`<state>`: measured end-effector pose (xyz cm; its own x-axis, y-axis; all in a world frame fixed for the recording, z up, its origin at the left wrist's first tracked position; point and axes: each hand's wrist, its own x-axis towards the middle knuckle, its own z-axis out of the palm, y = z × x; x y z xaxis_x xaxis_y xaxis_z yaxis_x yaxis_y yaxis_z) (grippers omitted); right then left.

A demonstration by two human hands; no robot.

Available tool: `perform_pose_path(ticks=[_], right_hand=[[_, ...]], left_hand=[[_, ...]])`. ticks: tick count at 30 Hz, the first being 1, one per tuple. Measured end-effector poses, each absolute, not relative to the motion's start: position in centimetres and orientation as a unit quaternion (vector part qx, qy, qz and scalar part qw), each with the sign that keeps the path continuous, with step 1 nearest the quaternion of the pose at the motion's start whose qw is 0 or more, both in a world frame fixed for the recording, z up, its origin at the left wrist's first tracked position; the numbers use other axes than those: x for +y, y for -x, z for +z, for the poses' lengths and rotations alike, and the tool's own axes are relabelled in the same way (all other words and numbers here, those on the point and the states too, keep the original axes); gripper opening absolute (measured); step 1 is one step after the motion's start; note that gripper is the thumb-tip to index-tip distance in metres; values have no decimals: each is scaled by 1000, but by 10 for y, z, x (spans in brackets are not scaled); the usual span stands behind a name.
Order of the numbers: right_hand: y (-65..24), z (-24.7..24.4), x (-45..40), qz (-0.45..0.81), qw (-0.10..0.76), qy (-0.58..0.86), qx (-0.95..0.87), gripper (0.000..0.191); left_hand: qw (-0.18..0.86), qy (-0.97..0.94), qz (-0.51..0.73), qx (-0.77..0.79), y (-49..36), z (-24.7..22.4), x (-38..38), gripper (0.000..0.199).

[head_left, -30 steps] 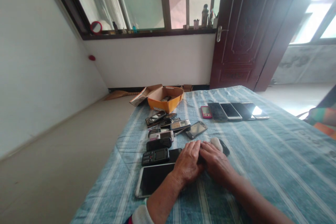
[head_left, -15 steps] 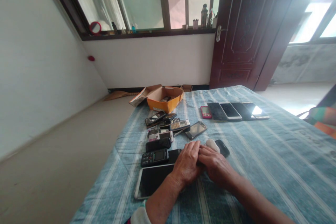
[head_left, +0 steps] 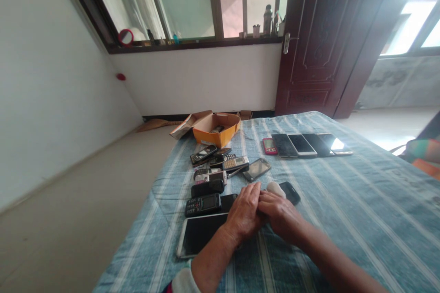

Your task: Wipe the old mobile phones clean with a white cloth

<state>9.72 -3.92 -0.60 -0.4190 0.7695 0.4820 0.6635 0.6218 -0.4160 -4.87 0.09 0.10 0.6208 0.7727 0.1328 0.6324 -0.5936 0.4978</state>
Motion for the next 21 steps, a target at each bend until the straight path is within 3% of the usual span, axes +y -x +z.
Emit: perform_pose_path(ticks=[21], right_hand=[[-94,-8,-36,103,322,447,-828,30]], left_hand=[[209,-873,188,398,48,0,1,69]])
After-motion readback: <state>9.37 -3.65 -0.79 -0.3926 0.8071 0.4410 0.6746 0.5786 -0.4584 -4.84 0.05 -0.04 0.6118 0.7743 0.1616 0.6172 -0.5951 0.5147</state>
